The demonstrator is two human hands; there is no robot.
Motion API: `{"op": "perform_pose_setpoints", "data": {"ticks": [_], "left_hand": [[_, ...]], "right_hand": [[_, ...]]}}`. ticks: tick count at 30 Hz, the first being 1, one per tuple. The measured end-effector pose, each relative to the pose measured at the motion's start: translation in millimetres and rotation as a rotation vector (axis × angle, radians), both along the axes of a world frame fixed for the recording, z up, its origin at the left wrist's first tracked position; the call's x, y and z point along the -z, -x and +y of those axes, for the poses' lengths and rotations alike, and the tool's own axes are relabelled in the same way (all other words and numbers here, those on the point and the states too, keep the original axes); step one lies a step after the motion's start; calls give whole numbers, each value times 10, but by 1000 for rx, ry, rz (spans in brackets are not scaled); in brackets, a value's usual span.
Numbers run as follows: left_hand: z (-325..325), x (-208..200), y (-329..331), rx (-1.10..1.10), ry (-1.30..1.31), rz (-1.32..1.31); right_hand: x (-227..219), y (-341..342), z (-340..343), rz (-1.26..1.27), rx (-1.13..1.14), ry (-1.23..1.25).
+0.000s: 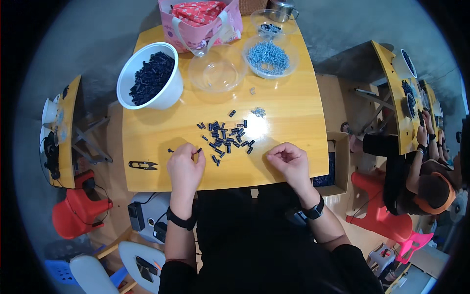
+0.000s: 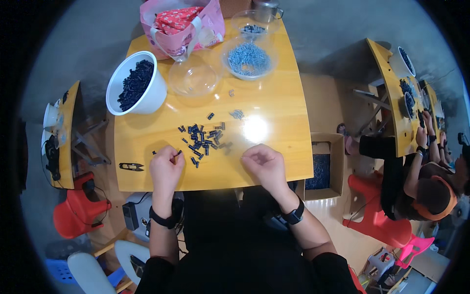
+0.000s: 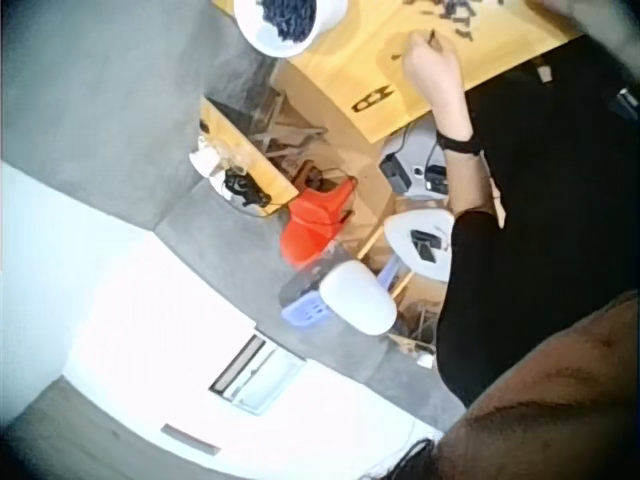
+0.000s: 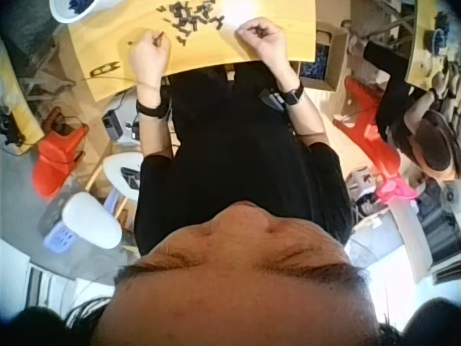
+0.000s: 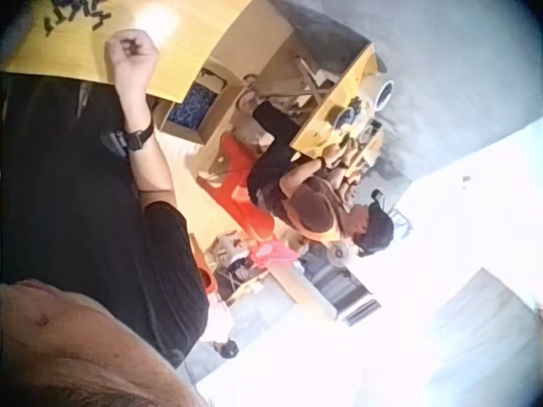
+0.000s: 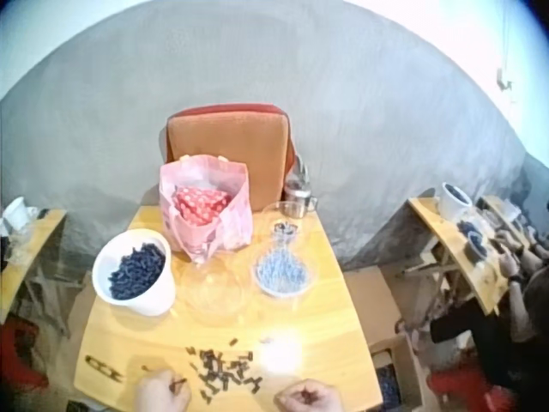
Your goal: The person assembles components by hand by picking up a black plastic tube and a metal pin, fitting the pin into the tube, and placing the completed assembly onto the table.
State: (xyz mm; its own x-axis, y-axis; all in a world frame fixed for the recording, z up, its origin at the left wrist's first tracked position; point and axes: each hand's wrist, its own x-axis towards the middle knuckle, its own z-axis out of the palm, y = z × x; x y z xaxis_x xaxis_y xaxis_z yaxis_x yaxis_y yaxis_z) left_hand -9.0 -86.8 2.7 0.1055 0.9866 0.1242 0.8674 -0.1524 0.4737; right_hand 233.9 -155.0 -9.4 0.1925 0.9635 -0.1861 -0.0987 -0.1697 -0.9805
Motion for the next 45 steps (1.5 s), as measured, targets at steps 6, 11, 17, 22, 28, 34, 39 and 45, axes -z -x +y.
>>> {"op": "perform_pose_setpoints", "data": {"ticks": [6, 11, 17, 22, 28, 34, 39, 45], "left_hand": [[-368, -88, -576, 262, -220, -237], [-341, 126, -938, 234, -117, -193], [-282, 91, -952, 166, 19, -377], [-461, -280, -678, 238, 557, -1270], [-558, -507, -636, 437, 417, -1224], [-611, -661, -617, 510, 155, -937], [-704, -730, -569, 479, 119, -869], [-751, -650, -519, 509, 46, -817]], "right_hand": [[84, 42, 101, 75, 21, 37], [66, -38, 55, 152, 35, 69], [10, -69, -23, 214, 20, 82], [-435, -93, -156, 430, -92, 111], [-768, -50, -216, 382, -248, -78], [-799, -49, -291, 288, -317, -133], [-817, -19, -353, 253, -357, -65], [-857, 1, -314, 162, -474, -17]]}}
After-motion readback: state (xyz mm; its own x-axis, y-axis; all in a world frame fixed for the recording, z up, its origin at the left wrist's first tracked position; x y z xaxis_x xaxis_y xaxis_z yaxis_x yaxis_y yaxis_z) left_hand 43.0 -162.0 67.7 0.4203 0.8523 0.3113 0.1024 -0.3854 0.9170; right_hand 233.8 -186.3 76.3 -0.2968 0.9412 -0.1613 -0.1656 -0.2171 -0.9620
